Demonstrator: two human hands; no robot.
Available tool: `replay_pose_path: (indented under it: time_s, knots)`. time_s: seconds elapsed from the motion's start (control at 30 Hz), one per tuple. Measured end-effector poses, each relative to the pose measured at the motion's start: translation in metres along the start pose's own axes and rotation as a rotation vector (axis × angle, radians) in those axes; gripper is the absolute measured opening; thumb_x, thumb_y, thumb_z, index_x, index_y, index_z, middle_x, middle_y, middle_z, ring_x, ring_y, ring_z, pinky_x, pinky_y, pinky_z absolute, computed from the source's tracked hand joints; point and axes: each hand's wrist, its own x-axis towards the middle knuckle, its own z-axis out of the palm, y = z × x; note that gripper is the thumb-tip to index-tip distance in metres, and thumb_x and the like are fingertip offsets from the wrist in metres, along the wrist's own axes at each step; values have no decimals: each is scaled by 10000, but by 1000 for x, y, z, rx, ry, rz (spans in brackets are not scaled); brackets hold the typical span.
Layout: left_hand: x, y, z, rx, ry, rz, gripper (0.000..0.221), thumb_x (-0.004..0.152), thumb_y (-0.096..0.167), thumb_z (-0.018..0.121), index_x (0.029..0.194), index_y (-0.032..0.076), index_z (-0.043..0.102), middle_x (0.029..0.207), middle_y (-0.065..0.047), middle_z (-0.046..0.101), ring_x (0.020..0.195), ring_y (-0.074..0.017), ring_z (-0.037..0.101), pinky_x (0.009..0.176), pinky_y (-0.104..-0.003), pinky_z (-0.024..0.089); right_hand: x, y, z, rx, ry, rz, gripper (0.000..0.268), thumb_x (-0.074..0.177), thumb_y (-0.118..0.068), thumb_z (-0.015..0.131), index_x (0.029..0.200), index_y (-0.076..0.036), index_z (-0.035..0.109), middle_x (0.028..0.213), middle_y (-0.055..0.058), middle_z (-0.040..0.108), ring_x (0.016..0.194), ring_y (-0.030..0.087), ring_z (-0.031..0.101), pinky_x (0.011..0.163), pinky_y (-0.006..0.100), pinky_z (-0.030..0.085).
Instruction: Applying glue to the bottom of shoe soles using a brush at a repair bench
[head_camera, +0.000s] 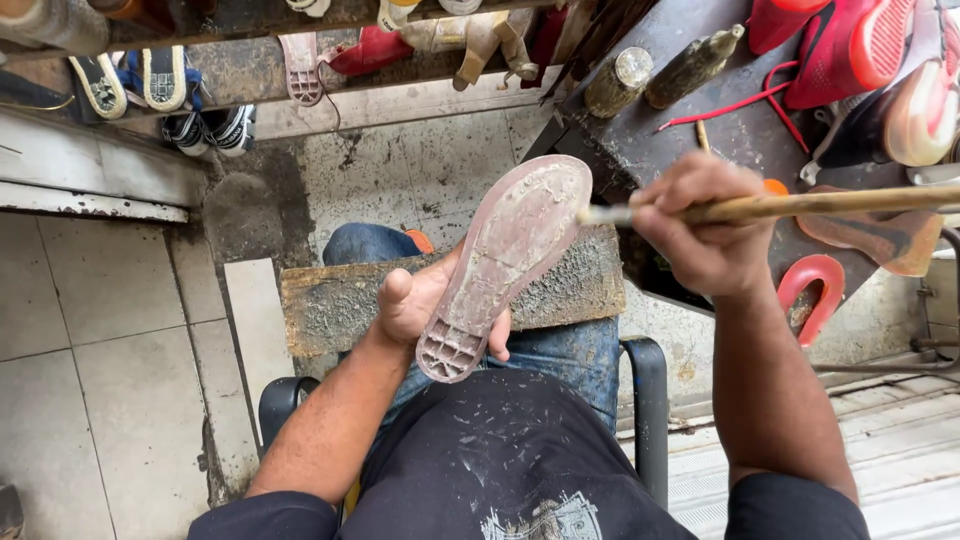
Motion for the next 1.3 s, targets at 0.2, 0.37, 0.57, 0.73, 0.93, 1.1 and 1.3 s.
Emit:
replay_pose_path:
  time_s: [0.2,0.37,0.57,0.73,0.93,1.1,1.3]
  knots:
    - [3,1,-13,74,-55,5,1122,801,703,718,1616,128,204,1022,-367,657,861,-460,704,775,-581,632,-7,3,13,-103,299,14,261,947,72,719,1025,-85,525,923,200,677,817,289,712,744,350,568]
    - [14,-17,-30,164,-120,122,1190,803,825,527,1662,142,69,1017,-367,672,843,-461,744,786,-573,635,-1,2,37,115,122,-32,291,815,118,813,747,5,554,664,217,658,544,269,657,545,330,511]
    - [21,-42,-40,-9,-120,118,1177,805,871,488,1653,153,98,1124,-372,664,959,-457,740,855,-628,597,7,-11,70,-54,159,-224,261,885,120,771,819,-45,580,696,189,676,513,243,614,489,327,482]
    - [16,-41,-28,92,-68,155,1171,810,920,391,1654,127,216,1301,-279,658,1066,-373,727,963,-556,575,1,4,79,224,55,-113,268,812,114,813,780,-54,608,573,142,599,407,201,523,413,335,470]
    - [18,-38,-27,168,-95,71,1288,727,971,405,1663,138,110,881,-331,684,831,-410,764,770,-464,647,20,10,51,-164,334,-227,197,945,158,826,967,111,636,691,232,630,468,206,501,449,325,386]
    - [16,-34,-24,250,-104,122,1289,725,973,374,1662,141,76,812,-308,659,759,-392,761,731,-426,661,14,53,19,-192,390,-144,251,960,147,870,947,90,627,779,249,688,585,182,585,517,287,420]
    - [8,-31,-24,214,-89,128,1327,679,971,466,1663,148,126,863,-324,675,746,-378,755,725,-436,660,8,40,27,-61,348,-45,237,939,163,810,937,116,578,793,291,700,579,226,656,506,302,487]
